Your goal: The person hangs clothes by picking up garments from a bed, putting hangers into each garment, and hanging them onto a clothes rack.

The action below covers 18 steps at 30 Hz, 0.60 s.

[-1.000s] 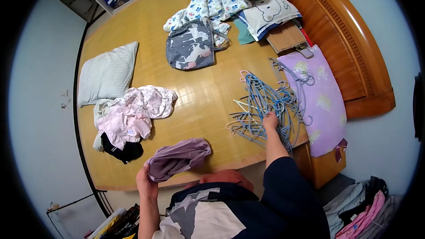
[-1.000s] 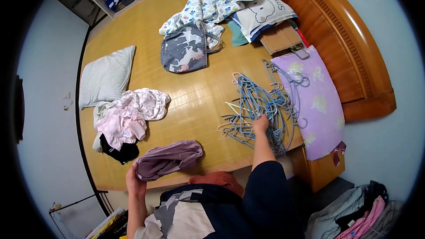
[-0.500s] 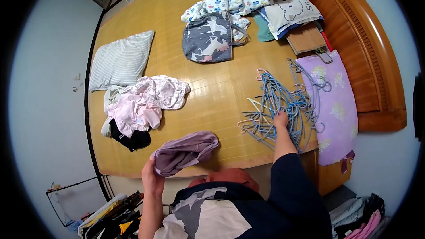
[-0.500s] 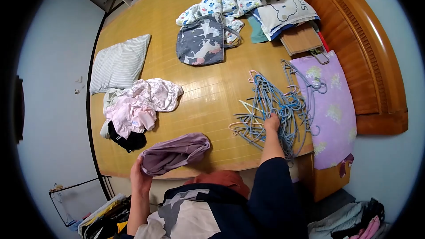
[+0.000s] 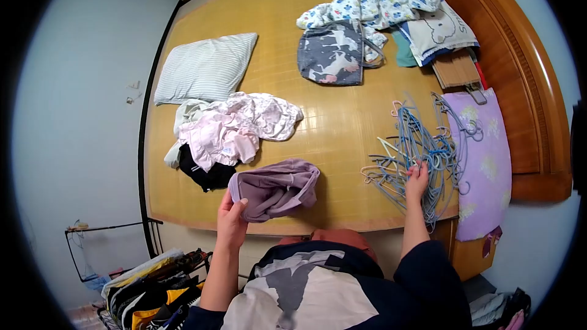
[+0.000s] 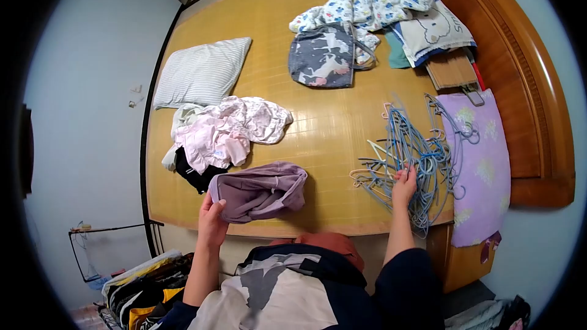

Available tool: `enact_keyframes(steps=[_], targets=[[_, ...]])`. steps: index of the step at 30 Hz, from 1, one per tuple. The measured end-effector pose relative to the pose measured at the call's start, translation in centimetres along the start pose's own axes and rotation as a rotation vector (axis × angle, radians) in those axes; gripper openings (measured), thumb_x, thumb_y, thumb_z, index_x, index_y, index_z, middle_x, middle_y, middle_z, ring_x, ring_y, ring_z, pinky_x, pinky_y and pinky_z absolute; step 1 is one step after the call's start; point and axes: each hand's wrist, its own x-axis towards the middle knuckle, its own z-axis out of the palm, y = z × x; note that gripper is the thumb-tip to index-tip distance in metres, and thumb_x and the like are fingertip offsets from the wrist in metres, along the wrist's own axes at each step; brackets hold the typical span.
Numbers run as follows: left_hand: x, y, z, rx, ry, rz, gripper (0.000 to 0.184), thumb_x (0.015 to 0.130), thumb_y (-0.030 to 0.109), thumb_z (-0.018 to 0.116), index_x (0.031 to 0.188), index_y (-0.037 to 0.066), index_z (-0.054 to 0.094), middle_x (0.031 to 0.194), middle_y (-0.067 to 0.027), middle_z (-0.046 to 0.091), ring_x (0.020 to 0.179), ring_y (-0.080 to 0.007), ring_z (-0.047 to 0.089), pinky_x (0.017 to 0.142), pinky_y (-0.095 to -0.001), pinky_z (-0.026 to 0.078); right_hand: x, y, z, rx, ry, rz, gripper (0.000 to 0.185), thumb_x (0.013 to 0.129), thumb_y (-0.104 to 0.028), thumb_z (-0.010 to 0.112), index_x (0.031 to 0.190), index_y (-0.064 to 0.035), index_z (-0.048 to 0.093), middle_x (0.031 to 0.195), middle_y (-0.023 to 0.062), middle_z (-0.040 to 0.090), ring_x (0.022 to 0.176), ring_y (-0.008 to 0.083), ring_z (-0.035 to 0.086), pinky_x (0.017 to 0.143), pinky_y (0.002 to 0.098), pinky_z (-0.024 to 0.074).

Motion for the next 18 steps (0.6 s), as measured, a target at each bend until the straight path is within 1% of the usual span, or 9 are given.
enact_keyframes(steps=[3,4,5,7,8,9,12,15,18], targets=[[-0.1,1.3,-0.6,0.000,-0.031,0.037,0.055,0.082,-0.002,0.049,0.136,0.003,0.037,0.124,-0.0077,0.053,0.110,-0.0178,0.054,0.093,-0.0324,0.044,-3.1,-2.5,-0.3,0.054,-0.179,0.040,0.023,0.092,-0.008,0.048,0.113,-0.0026,0.057,0.071,0.0033,0.056,0.062,0.0102,0.052,0.058,0.0248,0.0438],[-0.2,1.7,-1.0,-0.004,-0.022,0.040,0.056,0.081,-0.002,0.048,0.136,0.002,0.037,0.124,-0.0075,0.053,0.110,-0.0169,0.054,0.093,-0.0311,0.044,-3.9,-3.6,-0.1,-0.038,-0.215,-0.070,0.020,0.092,-0.009,0.050,0.108,-0.0022,0.061,0.069,0.0034,0.057,0.062,0.0092,0.051,0.056,0.0234,0.0413],[-0.2,2.0,-1.6,-0.012,-0.013,0.053,0.056,0.081,-0.002,0.048,0.136,0.002,0.037,0.124,-0.0075,0.053,0.110,-0.0169,0.054,0.093,-0.0311,0.044,-4.8,-4.7,0.1,-0.034,-0.228,-0.082,0.020,0.092,-0.009,0.050,0.108,-0.0022,0.061,0.069,0.0034,0.057,0.062,0.0092,0.051,0.056,0.0234,0.0413],[-0.2,2.3,-2.6,0.008,0.002,0.086,0.057,0.081,-0.002,0.048,0.136,0.002,0.037,0.124,-0.0068,0.053,0.110,-0.0160,0.054,0.093,-0.0297,0.043,-7.4,-9.3,1.0,-0.164,-0.354,-0.296,0.017,0.093,-0.011,0.052,0.100,0.0008,0.062,0.074,-0.0009,0.056,0.064,0.0064,0.047,0.057,0.0206,0.0382],[-0.3,2.6,-3.0,0.010,-0.005,0.101,0.057,0.080,-0.002,0.048,0.136,0.002,0.037,0.125,-0.0063,0.053,0.110,-0.0152,0.053,0.093,-0.0285,0.042,-8.2,-10.8,1.5,-0.154,-0.375,-0.362,0.014,0.089,-0.011,0.058,0.092,0.0014,0.064,0.077,0.0025,0.062,0.066,0.0093,0.053,0.059,0.0229,0.0419],[-0.5,2.9,-3.5,-0.003,0.003,0.113,0.057,0.080,-0.002,0.048,0.136,0.002,0.037,0.125,-0.0063,0.053,0.110,-0.0152,0.053,0.093,-0.0285,0.042,-9.0,-12.4,2.0,-0.154,-0.387,-0.378,0.014,0.089,-0.011,0.058,0.092,0.0014,0.064,0.077,0.0025,0.062,0.066,0.0093,0.053,0.059,0.0229,0.0419],[-1.0,3.4,-4.7,0.029,-0.028,0.135,0.058,0.080,-0.001,0.049,0.137,0.002,0.037,0.126,-0.0058,0.053,0.111,-0.0149,0.053,0.093,-0.0287,0.042,-11.5,-17.7,3.4,-0.184,-0.605,-0.614,0.014,0.081,-0.006,0.064,0.093,0.0008,0.065,0.081,0.0130,0.066,0.069,0.0209,0.062,0.063,0.0286,0.0473],[-1.7,3.8,-5.5,0.032,-0.063,0.156,0.059,0.080,-0.001,0.049,0.137,0.003,0.037,0.125,-0.0054,0.053,0.111,-0.0148,0.053,0.094,-0.0288,0.042,-13.9,-21.1,5.2,-0.163,-0.765,-0.676,0.012,0.080,-0.008,0.064,0.090,-0.0017,0.067,0.077,0.0130,0.066,0.066,0.0250,0.063,0.060,0.0312,0.0485],[-2.3,3.8,-5.7,0.016,-0.062,0.183,0.060,0.080,-0.001,0.049,0.138,0.003,0.036,0.126,-0.0049,0.052,0.111,-0.0146,0.052,0.094,-0.0287,0.042,-16.1,-22.9,6.8,-0.257,-0.822,-0.758,0.012,0.080,-0.011,0.064,0.090,-0.0046,0.068,0.078,0.0115,0.067,0.067,0.0258,0.063,0.061,0.0319,0.0498]])
